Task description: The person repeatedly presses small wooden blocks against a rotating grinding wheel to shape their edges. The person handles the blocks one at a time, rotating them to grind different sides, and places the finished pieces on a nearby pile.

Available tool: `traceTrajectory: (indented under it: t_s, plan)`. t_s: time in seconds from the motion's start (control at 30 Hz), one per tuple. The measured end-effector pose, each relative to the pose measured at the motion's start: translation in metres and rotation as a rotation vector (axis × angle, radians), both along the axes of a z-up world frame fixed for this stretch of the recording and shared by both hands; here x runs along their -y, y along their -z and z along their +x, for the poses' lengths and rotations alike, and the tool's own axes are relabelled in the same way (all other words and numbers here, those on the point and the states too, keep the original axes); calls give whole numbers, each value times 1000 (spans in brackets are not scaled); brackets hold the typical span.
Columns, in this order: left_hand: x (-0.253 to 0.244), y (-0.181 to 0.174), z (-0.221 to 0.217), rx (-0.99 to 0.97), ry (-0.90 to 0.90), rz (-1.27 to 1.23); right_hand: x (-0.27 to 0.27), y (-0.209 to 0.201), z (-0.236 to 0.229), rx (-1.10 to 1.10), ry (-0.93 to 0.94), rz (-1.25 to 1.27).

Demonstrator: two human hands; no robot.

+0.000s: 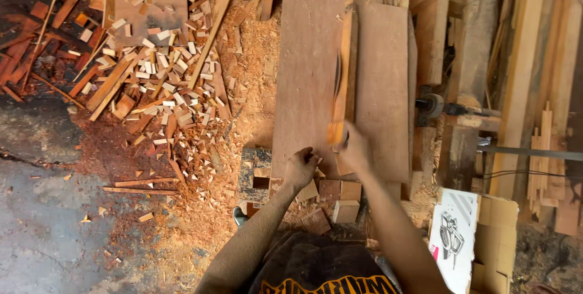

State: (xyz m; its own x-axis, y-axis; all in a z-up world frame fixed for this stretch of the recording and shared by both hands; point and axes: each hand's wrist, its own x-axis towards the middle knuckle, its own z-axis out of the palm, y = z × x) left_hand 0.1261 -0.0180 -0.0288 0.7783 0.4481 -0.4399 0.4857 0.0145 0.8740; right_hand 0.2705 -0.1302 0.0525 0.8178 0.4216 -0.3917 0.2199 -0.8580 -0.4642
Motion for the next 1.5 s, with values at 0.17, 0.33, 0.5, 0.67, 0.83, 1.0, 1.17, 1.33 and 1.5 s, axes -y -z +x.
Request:
traceTrajectory:
  t_s: [0.17,0.33,0.5,0.67,0.83,1.0,1.17,1.33,1.5]
  plan:
    - [18,-18,9,-74,112,-190,46,-23,-84,-34,115,103]
    - [2,-61,5,61,365,14,51,-20,-101,-13,312,201]
    - [-57,-73,-3,439,-700,-550,51,-12,-117,-119,626,610]
    - [-9,-60,-11,23,-23,-626,26,3,-125,118,461,909]
    - [10,-25,-9,228,-133,-960,34,-17,-123,218,84,711]
    - [-21,-4,5,103,335,-590,40,-60,-63,-361,-35,353]
    - [-22,-5,34,39,481,-612,28,-64,-32,-441,-246,155]
    - [-25,-5,45,-79,348,-344,15,-27,-16,-408,11,12]
    - [-3,-11,34,-137,499,-194,3,3,-4,-121,-63,-156]
